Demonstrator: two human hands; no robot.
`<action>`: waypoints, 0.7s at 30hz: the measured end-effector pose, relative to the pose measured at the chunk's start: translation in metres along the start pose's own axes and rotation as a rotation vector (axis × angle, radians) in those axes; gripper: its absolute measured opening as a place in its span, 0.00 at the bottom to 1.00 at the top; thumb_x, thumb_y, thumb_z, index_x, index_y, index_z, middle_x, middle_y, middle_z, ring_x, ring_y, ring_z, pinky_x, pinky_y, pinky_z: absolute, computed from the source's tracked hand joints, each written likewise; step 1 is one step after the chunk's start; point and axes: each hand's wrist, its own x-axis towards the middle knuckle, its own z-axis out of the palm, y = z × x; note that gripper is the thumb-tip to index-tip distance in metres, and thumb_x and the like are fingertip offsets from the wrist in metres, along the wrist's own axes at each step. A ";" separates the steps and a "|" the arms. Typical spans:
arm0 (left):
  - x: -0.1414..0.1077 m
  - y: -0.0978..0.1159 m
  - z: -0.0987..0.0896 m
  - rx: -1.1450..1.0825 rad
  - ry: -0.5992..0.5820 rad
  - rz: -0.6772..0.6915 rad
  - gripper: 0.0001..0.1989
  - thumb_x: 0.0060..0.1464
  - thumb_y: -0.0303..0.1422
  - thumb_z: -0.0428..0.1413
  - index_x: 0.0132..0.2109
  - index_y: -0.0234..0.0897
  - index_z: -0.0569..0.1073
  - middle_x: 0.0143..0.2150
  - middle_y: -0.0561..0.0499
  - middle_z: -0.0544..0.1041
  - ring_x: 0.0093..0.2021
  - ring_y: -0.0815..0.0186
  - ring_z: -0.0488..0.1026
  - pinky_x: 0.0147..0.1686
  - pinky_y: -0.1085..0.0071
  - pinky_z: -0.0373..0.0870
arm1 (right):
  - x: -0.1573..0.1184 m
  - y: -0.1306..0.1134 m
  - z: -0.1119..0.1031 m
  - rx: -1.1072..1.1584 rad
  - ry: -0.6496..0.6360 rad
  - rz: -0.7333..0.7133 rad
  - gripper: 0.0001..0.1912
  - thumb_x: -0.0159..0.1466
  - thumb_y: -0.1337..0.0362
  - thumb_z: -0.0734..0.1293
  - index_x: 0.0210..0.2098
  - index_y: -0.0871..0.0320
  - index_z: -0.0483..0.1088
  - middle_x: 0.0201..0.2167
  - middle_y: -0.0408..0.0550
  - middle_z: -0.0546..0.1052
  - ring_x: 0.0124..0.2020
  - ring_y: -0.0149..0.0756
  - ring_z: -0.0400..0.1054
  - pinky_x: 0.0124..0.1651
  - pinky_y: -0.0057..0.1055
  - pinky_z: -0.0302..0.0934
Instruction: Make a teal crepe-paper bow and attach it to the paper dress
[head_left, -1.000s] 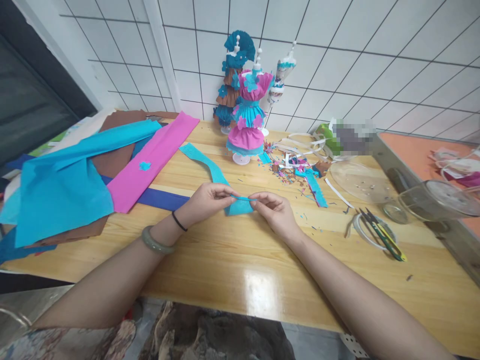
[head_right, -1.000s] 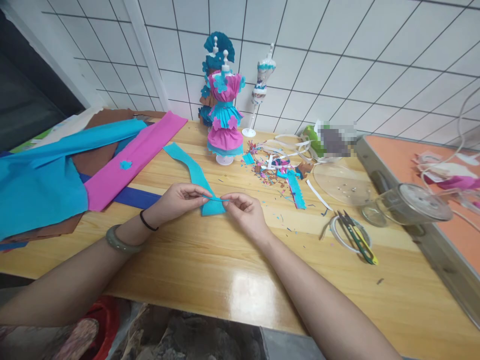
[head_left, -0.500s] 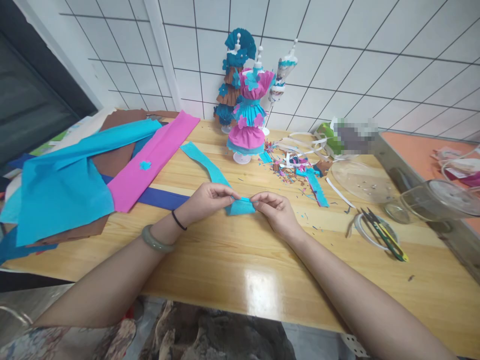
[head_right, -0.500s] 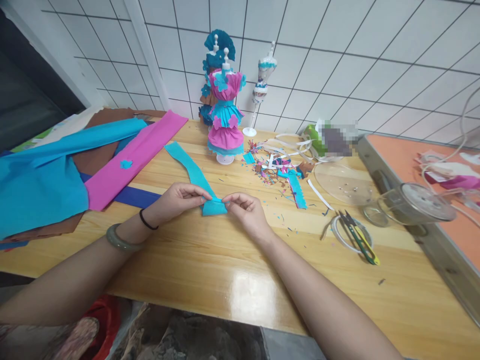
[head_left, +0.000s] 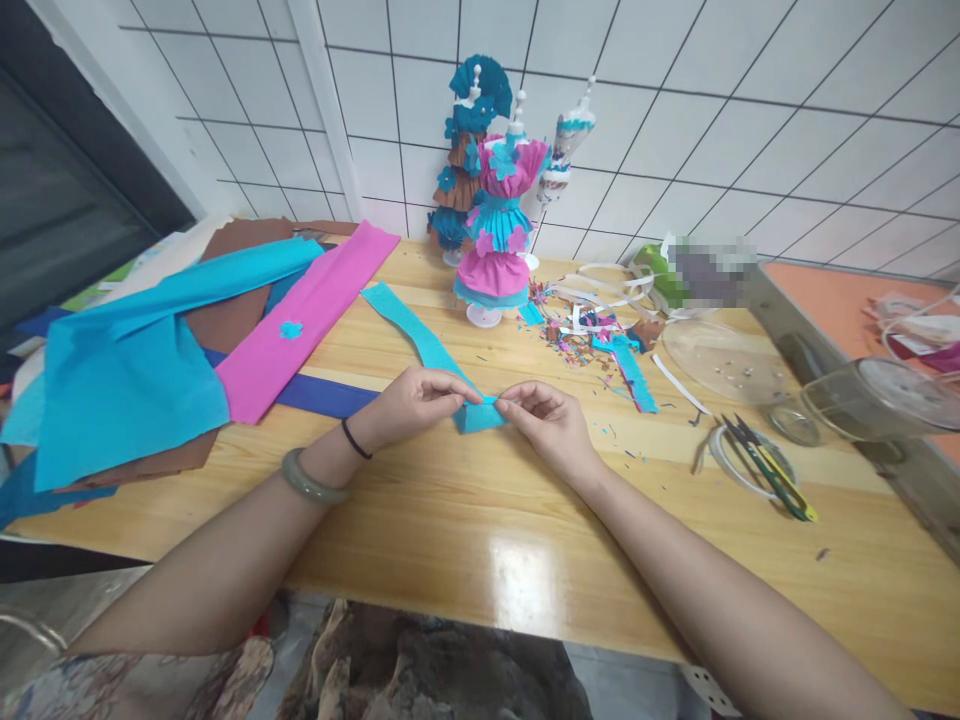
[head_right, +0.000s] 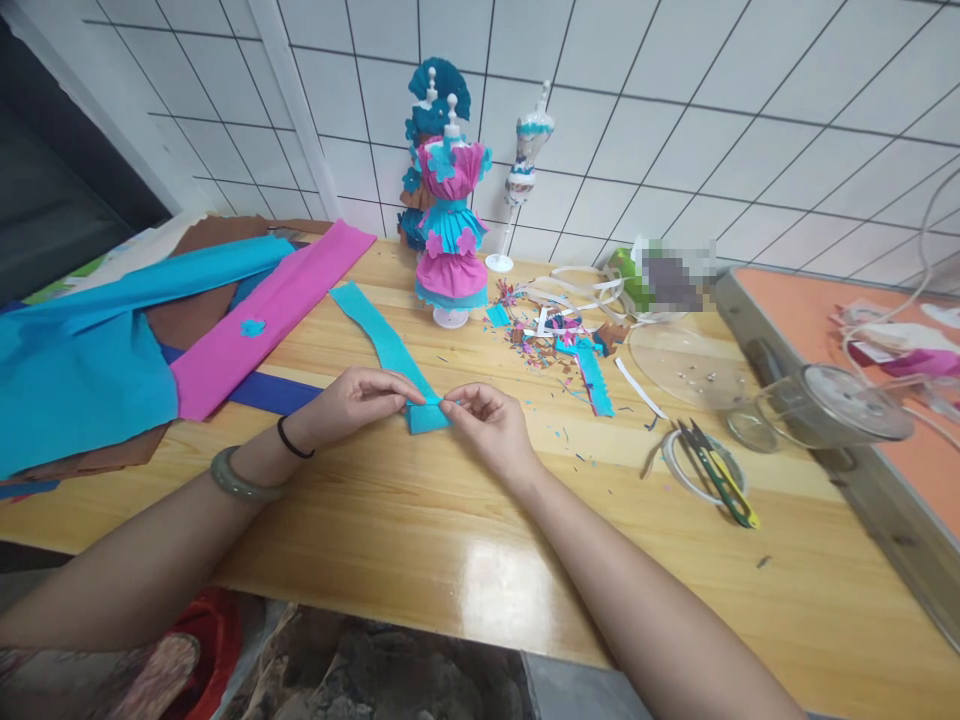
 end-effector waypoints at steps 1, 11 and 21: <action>0.000 0.000 0.000 -0.006 0.001 0.001 0.11 0.50 0.32 0.52 0.35 0.31 0.76 0.35 0.46 0.78 0.38 0.64 0.72 0.39 0.70 0.68 | 0.000 0.000 0.001 0.015 0.005 -0.029 0.10 0.51 0.59 0.70 0.30 0.58 0.70 0.22 0.41 0.71 0.23 0.27 0.63 0.28 0.26 0.60; 0.001 -0.004 0.009 -0.050 -0.037 -0.089 0.14 0.49 0.35 0.55 0.41 0.30 0.73 0.30 0.48 0.75 0.30 0.68 0.71 0.30 0.74 0.68 | -0.009 0.000 0.003 -0.203 -0.064 -0.200 0.14 0.57 0.63 0.67 0.43 0.55 0.66 0.32 0.46 0.73 0.32 0.31 0.67 0.38 0.30 0.64; 0.001 -0.005 0.009 0.086 -0.010 0.005 0.10 0.50 0.34 0.54 0.33 0.31 0.76 0.32 0.48 0.76 0.33 0.67 0.71 0.33 0.74 0.67 | -0.008 -0.002 0.003 -0.309 -0.067 -0.294 0.13 0.58 0.65 0.66 0.43 0.56 0.66 0.35 0.47 0.75 0.35 0.32 0.68 0.41 0.32 0.64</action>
